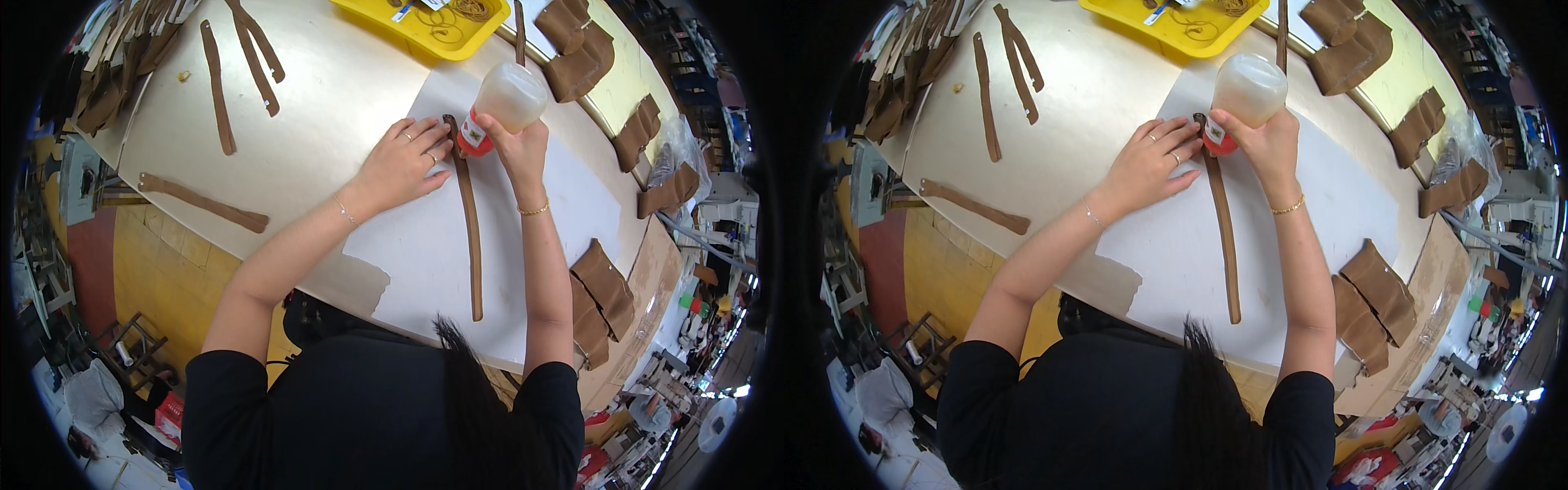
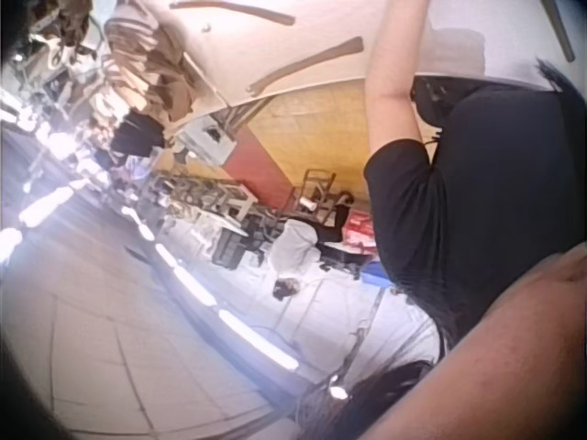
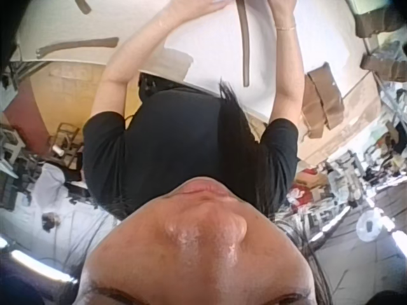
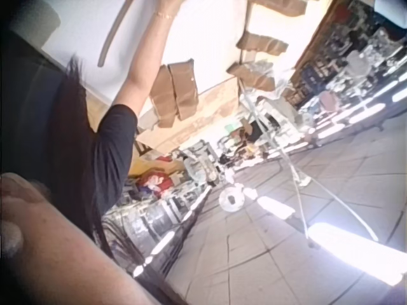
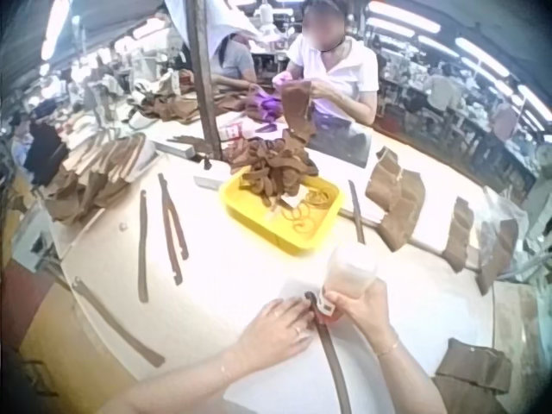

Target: The person applies glue from a red-capped bottle to the edges of brown leather pieces and long leather straps on a worktable. They handle each item one at a time, applying glue along seams and edges, then set the items aside.

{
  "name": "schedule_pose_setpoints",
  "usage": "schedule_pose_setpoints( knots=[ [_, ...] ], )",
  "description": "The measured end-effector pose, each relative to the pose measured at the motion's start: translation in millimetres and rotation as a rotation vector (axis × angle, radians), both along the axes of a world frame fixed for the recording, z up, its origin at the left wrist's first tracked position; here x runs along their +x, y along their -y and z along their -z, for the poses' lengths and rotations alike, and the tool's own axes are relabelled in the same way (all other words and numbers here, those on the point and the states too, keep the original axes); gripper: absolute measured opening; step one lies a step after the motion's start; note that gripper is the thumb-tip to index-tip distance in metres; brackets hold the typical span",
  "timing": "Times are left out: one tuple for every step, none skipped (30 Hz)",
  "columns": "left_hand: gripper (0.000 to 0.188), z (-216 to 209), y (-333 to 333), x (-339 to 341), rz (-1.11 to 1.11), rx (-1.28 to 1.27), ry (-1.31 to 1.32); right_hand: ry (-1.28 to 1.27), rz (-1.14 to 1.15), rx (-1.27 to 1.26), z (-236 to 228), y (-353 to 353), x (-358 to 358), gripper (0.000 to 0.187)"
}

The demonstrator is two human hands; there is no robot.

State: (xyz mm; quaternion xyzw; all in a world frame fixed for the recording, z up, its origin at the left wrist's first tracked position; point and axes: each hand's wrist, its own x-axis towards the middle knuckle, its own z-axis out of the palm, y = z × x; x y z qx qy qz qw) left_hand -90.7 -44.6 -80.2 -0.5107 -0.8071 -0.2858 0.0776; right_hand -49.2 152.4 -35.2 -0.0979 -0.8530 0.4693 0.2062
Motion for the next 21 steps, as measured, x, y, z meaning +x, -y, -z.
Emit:
schedule_pose_setpoints(
  knots=[
    [0.038,0.5,0.2,0.1,0.000,0.001,-0.004,-0.002,0.001,-0.006,1.2,0.0,4.2,0.048],
    [0.038,1.0,0.1,0.2,-0.001,0.003,-0.008,-0.004,0.000,-0.010,1.4,-0.3,8.3,0.048],
    [0.039,1.2,0.1,0.2,-0.001,0.005,-0.013,0.032,-0.004,-0.019,-0.1,0.2,13.3,0.049],
    [0.039,1.2,0.1,0.3,-0.003,0.006,-0.013,0.067,-0.009,-0.028,-2.8,1.4,18.7,0.051],
    [0.039,1.2,0.1,0.3,-0.003,0.008,-0.013,0.102,-0.013,-0.037,-4.2,2.1,23.5,0.052],
    [0.039,1.1,-0.1,0.6,-0.004,0.009,-0.014,0.083,-0.008,-0.033,-3.6,2.6,27.5,0.050],
    [0.038,0.7,-0.5,1.1,-0.004,0.014,-0.019,0.064,-0.004,-0.030,-2.4,3.1,31.4,0.049],
    [0.038,0.0,-0.6,1.4,-0.006,0.018,-0.025,0.044,-0.001,-0.026,-1.3,3.5,35.1,0.047],
    [0.038,-0.4,-0.8,1.7,-0.008,0.022,-0.032,0.046,0.001,-0.025,-0.5,3.5,39.2,0.047],
    [0.038,-0.2,-1.0,1.8,-0.008,0.023,-0.038,0.049,0.003,-0.023,0.2,3.5,43.5,0.047],
    [0.038,0.3,-1.2,2.0,-0.008,0.025,-0.044,0.051,0.005,-0.021,0.4,3.7,47.9,0.046],
    [0.037,0.8,-1.3,2.1,-0.008,0.026,-0.051,0.049,0.005,-0.026,-0.4,4.4,52.1,0.046],
    [0.037,0.9,-1.2,1.9,-0.006,0.027,-0.056,0.047,0.005,-0.031,-1.7,5.5,56.3,0.046],
    [0.037,1.0,-1.0,1.8,-0.005,0.027,-0.061,0.044,0.006,-0.035,-2.6,6.5,60.8,0.046],
    [0.037,1.2,-0.8,1.8,-0.003,0.028,-0.066,0.047,0.009,-0.039,-2.9,7.4,65.2,0.046],
    [0.037,1.6,-0.8,2.1,-0.003,0.030,-0.067,0.050,0.012,-0.043,-3.1,8.2,69.7,0.046],
    [0.038,1.9,-0.8,2.2,-0.002,0.031,-0.068,0.052,0.015,-0.048,-3.5,8.9,74.0,0.046],
    [0.038,2.2,-0.7,2.2,-0.002,0.033,-0.069,0.060,0.013,-0.048,-4.4,9.5,78.6,0.046],
    [0.038,2.3,-0.6,2.1,0.001,0.032,-0.072,0.068,0.011,-0.047,-5.6,10.0,83.1,0.046],
    [0.037,2.3,-0.5,2.1,0.005,0.031,-0.075,0.077,0.011,-0.048,-6.3,10.5,87.8,0.045],
    [0.037,2.5,-0.4,2.1,0.009,0.030,-0.078,0.070,0.015,-0.045,-5.7,10.6,92.2,0.045]
  ],
)
